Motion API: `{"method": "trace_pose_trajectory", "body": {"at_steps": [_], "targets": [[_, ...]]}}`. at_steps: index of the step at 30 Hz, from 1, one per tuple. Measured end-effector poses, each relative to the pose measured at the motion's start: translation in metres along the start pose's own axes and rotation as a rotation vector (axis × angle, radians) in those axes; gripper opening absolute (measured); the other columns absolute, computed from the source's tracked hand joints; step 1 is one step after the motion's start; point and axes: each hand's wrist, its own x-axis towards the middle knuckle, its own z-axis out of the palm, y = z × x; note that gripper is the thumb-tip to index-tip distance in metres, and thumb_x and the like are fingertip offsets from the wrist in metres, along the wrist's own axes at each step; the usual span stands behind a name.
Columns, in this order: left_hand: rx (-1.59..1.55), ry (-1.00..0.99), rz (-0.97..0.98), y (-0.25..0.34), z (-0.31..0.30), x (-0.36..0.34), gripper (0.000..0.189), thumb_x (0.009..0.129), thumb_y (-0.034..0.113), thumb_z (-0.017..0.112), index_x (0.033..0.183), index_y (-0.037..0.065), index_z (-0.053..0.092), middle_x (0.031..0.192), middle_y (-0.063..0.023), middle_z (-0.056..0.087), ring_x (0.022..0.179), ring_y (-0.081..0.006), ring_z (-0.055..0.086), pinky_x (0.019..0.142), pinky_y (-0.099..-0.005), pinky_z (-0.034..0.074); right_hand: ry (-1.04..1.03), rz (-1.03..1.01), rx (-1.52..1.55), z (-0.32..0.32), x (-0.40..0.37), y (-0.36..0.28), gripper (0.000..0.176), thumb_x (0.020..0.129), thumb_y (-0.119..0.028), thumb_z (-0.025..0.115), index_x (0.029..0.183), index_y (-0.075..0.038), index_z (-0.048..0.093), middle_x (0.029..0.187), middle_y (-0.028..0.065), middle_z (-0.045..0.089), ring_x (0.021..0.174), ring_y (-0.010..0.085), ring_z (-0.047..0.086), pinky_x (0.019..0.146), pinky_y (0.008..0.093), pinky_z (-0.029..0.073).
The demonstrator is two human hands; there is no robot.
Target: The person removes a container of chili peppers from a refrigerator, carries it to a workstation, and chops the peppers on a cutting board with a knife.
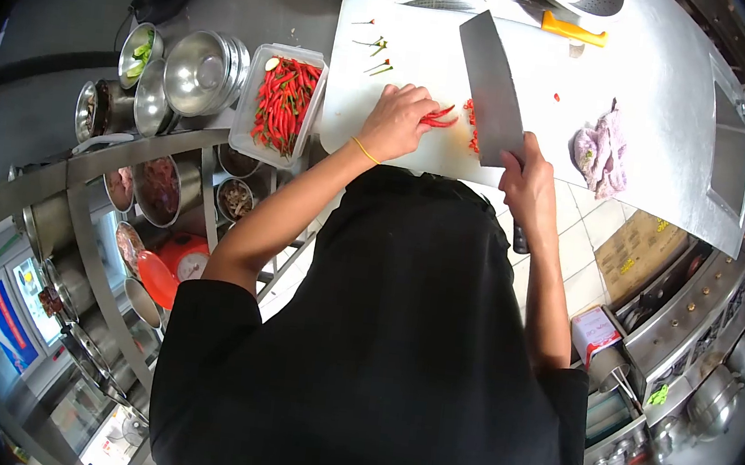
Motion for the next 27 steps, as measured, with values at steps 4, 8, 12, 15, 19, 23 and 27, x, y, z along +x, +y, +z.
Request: {"method": "trace_pose_trajectory", "body": {"at_steps": [4, 8, 12, 15, 19, 23, 27], "targets": [[0.006, 0.017, -0.024, 0.008, 0.007, -0.009, 0.029, 0.068, 0.008, 0.075, 0.094, 0.009, 0.063, 0.093, -0.0011, 0.057, 0.09, -0.0205, 0.054, 0.078, -0.0361, 0.036, -0.002, -0.051, -0.07, 0.01, 0.007, -0.003, 0.019, 0.089, -0.005, 0.052, 0.105, 0.003, 0.046, 0.056, 0.0162, 0.055, 0.043, 0.0222, 0.054, 0.045, 0.0363, 0.043], [0.008, 0.127, -0.055, 0.018, 0.002, -0.011, 0.035, 0.067, 0.009, 0.077, 0.099, 0.009, 0.063, 0.099, -0.002, 0.055, 0.094, -0.0213, 0.053, 0.078, -0.0374, 0.036, 0.013, -0.121, -0.151, 0.014, 0.013, -0.012, 0.021, 0.087, -0.002, 0.053, 0.105, 0.004, 0.046, 0.066, 0.0268, 0.059, 0.059, 0.0415, 0.059, 0.055, 0.0441, 0.045], [0.033, 0.151, -0.046, 0.014, 0.014, -0.008, 0.029, 0.07, 0.011, 0.074, 0.097, 0.008, 0.063, 0.1, -0.0042, 0.051, 0.093, -0.0219, 0.05, 0.081, -0.0375, 0.034, -0.028, -0.086, -0.228, 0.013, 0.018, -0.021, 0.02, 0.086, -0.001, 0.055, 0.103, 0.004, 0.046, 0.073, 0.0294, 0.06, 0.073, 0.0492, 0.058, 0.062, 0.0478, 0.046], [0.008, 0.109, -0.046, 0.01, 0.026, -0.004, 0.032, 0.068, 0.011, 0.076, 0.098, 0.008, 0.063, 0.099, -0.0035, 0.052, 0.095, -0.022, 0.051, 0.079, -0.0381, 0.034, 0.037, -0.17, -0.212, 0.011, 0.02, -0.023, 0.021, 0.083, -0.004, 0.058, 0.101, -0.001, 0.047, 0.066, 0.0282, 0.059, 0.066, 0.0472, 0.059, 0.057, 0.0529, 0.044], [-0.003, 0.071, -0.05, 0.012, 0.029, -0.003, 0.034, 0.066, 0.009, 0.077, 0.097, 0.008, 0.064, 0.1, -0.0031, 0.053, 0.098, -0.0222, 0.051, 0.079, -0.039, 0.035, 0.018, -0.154, -0.253, 0.01, 0.02, -0.029, 0.021, 0.084, -0.004, 0.058, 0.101, -0.001, 0.047, 0.067, 0.0279, 0.059, 0.066, 0.0466, 0.059, 0.057, 0.0527, 0.045], [-0.056, 0.19, -0.052, 0.02, 0.014, -0.01, 0.031, 0.066, 0.009, 0.076, 0.095, 0.008, 0.064, 0.101, -0.0034, 0.055, 0.098, -0.0224, 0.051, 0.082, -0.0396, 0.036, 0.021, -0.175, -0.32, 0.014, 0.019, -0.033, 0.02, 0.084, -0.004, 0.057, 0.101, -0.001, 0.046, 0.065, 0.027, 0.059, 0.065, 0.0462, 0.059, 0.058, 0.0531, 0.045], [-0.039, 0.181, -0.044, 0.015, 0.009, -0.016, 0.032, 0.065, 0.008, 0.076, 0.095, 0.007, 0.065, 0.101, -0.0037, 0.056, 0.098, -0.0225, 0.052, 0.082, -0.0386, 0.037, -0.063, -0.119, -0.418, 0.017, 0.02, -0.042, 0.021, 0.087, -0.005, 0.055, 0.104, 0.002, 0.045, 0.071, 0.0288, 0.059, 0.071, 0.0479, 0.058, 0.062, 0.0524, 0.044]]}}
